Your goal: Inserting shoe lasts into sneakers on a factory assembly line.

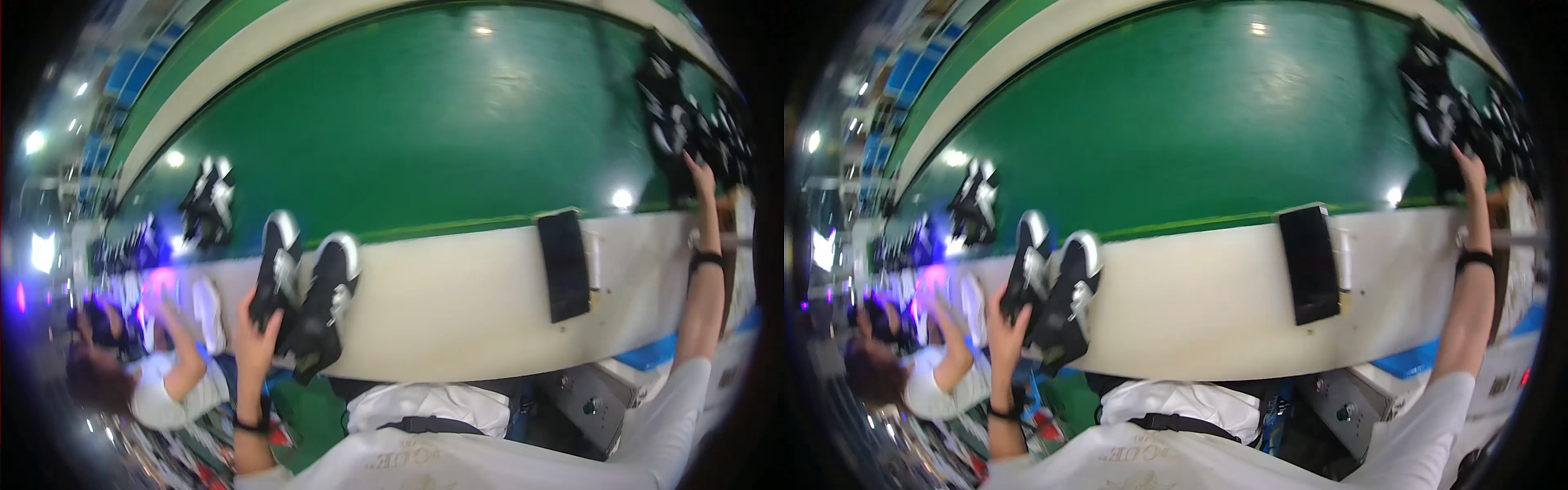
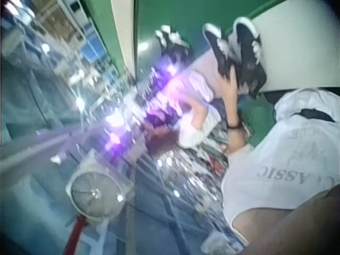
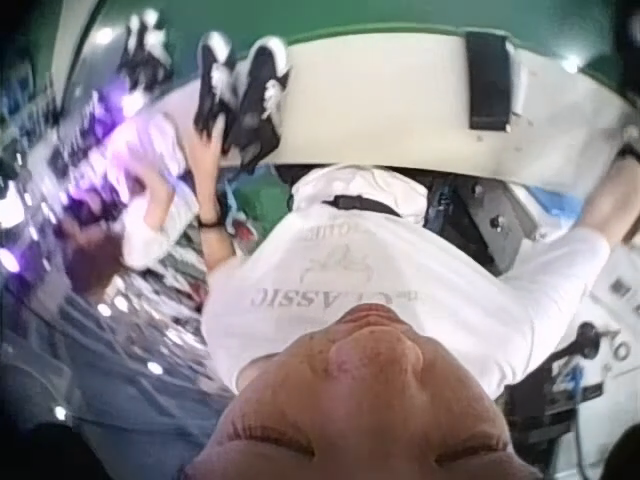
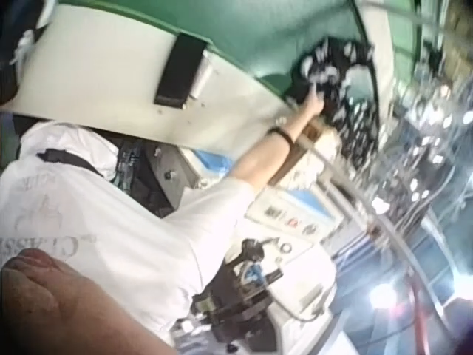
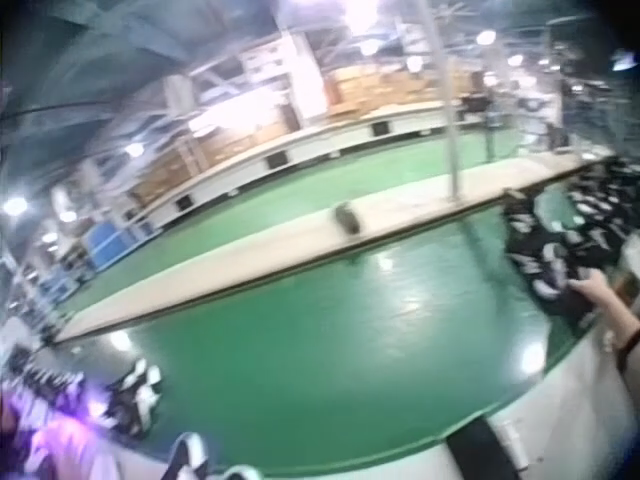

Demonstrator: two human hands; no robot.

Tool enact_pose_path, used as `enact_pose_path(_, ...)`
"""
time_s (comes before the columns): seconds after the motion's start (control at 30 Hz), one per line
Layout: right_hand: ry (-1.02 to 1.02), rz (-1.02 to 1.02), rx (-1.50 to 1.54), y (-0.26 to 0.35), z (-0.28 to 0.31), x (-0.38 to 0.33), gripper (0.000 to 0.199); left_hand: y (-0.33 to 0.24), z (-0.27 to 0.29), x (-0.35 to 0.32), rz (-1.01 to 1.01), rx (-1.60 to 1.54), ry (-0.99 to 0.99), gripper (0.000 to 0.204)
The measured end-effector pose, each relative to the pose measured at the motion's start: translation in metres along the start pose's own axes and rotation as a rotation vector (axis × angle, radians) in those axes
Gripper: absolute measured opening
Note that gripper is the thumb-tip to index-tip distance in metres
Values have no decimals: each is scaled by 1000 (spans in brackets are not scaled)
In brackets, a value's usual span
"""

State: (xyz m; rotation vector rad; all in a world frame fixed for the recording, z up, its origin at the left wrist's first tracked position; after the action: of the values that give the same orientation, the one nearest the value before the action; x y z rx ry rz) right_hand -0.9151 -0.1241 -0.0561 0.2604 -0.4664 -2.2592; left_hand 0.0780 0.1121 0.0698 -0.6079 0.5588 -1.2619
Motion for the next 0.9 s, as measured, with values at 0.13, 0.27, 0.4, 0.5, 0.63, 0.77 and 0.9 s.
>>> enact_pose_path(0.13, 299, -290, 677, -26, -25, 13, 54, 1, -1, 101, -71, 164, -14, 56)
enact_pose_path(0.27, 469, -491, 983, 15, 0, -37, 33, -2, -25, 201, -147, 316, 5, 55)
enact_pose_path(0.4, 419, -246, 897, 116, 47, -131, 31, -31, -55, 220, -74, 465, 21, 59)
enact_pose_path(0.5, 357, -96, 831, 171, 76, -228, 31, -90, -55, 189, -202, 678, 77, 57)
enact_pose_path(0.63, 640, 53, 1144, 237, 38, -357, 52, -163, -71, 64, -486, -81, 193, 52)
enact_pose_path(0.77, 482, 32, 874, 247, -19, -478, 43, -185, -143, -49, -496, -244, 384, 85)
enact_pose_path(0.9, 429, 318, 494, 262, -41, -592, 28, -159, -171, -95, -254, -120, 382, 91)
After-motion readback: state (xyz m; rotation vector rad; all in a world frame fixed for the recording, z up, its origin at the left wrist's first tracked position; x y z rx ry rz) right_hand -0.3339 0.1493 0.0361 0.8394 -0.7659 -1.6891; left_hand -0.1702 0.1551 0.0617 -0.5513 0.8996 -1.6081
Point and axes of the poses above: each hand's wrist, its own x-axis towards the middle knuckle, its own z-axis out of the back of the hand, y = z × x, the point moved 7 cm from there along x, towards the middle knuckle, and after that the axes turned 5 degrees about -x, right-handed, at the moved point
